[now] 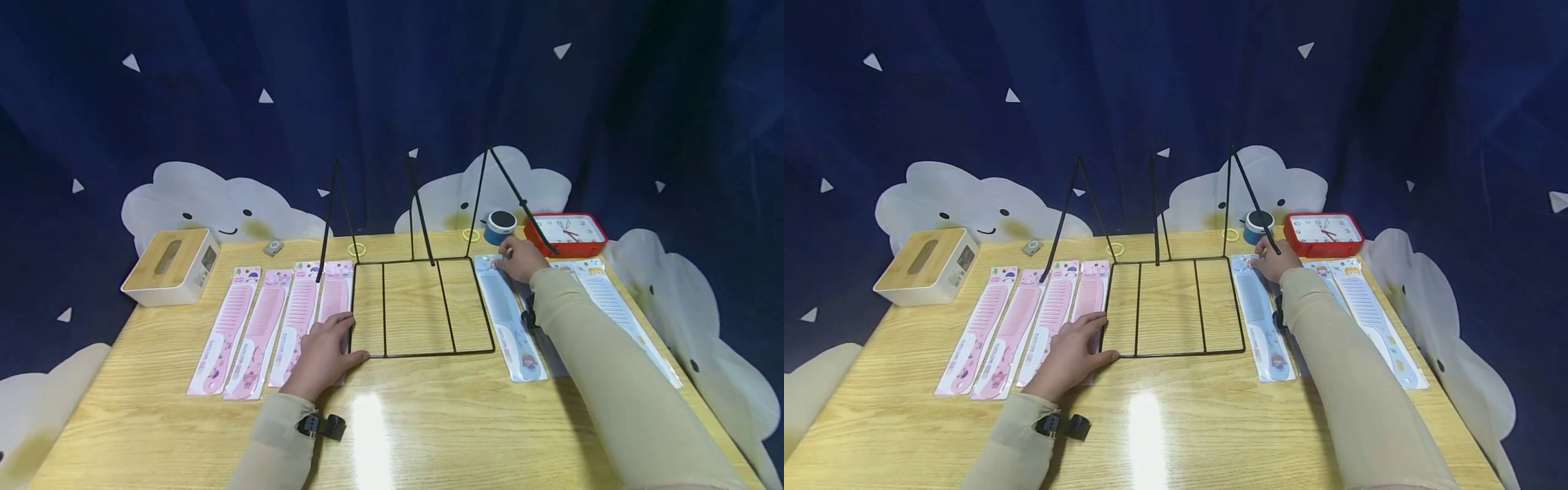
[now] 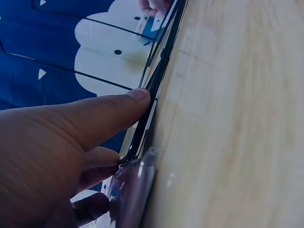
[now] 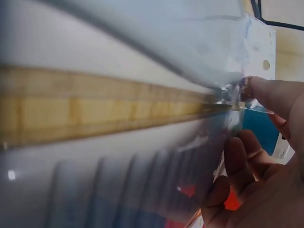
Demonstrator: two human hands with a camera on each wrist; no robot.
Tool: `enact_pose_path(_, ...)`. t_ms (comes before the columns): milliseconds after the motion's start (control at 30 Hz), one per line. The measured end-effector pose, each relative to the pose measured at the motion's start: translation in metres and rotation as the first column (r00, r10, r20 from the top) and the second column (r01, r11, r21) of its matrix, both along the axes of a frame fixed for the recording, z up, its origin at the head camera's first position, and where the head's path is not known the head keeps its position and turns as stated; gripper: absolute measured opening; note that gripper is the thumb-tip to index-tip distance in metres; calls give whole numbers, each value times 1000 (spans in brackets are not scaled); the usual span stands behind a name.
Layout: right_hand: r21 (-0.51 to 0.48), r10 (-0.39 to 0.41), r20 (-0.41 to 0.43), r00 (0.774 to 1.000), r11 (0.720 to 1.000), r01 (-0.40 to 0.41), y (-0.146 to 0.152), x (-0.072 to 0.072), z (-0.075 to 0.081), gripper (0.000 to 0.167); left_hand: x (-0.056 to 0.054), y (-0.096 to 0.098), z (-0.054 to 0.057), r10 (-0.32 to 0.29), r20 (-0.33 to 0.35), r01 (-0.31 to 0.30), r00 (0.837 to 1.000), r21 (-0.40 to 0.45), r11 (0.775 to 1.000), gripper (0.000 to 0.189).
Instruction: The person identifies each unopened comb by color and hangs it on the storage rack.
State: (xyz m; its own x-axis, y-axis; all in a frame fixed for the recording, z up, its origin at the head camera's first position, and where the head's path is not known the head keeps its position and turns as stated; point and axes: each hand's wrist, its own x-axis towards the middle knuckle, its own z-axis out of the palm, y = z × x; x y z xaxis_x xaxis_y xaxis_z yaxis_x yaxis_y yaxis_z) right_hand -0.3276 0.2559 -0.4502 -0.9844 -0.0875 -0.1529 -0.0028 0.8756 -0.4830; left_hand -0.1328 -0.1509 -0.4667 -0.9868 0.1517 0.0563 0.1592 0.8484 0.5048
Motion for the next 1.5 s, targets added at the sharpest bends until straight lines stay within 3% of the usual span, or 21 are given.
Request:
enact_pose_path(233, -106, -45, -51, 998, 994, 40, 6, 9, 1, 23, 0, 1, 1, -4, -1, 4, 1000, -8, 1000, 74)
enact_pose_path(467, -262, -95, -122, 988, 963, 60, 9, 31, 21, 26, 2, 1, 3, -1, 17, 1, 1000, -6, 1000, 74)
enact_pose_path(567, -396, -146, -136, 980, 915, 81, 7, 44, 32, 26, 2, 0, 3, 4, 25, -3, 1000, -14, 1000, 74)
enact_pose_path(733, -620, -191, -123, 974, 781, 75, -3, 68, 52, 22, 1, 0, 4, 7, 28, -7, 1000, -23, 1000, 74)
enact_pose_path(833, -657, -198, -150, 969, 752, 52, -11, 85, 66, 28, 2, 1, 3, 2, 30, -1, 1000, -25, 1000, 74)
enact_pose_path(967, -692, -177, -205, 963, 721, -15, -24, 108, 85, 37, 2, 2, 3, -1, 34, 2, 999, -27, 1000, 73)
enact_pose_path(1100, -714, -117, -289, 950, 687, -133, -42, 131, 105, 30, 2, 2, 4, 0, 42, 1, 999, -28, 1000, 73)
enact_pose_path(1300, -678, 6, -450, 893, 648, -346, -72, 165, 131, 19, 1, 1, 4, -2, 42, 4, 999, -45, 999, 73)
enact_pose_path(1400, -691, 43, -476, 878, 599, -404, -86, 178, 142, 15, 1, 1, 4, -6, 41, 7, 999, -38, 999, 73)
enact_pose_path(1500, -683, 85, -527, 846, 551, -480, -97, 188, 151, 15, 1, 1, 3, -10, 37, 11, 999, -33, 999, 73)
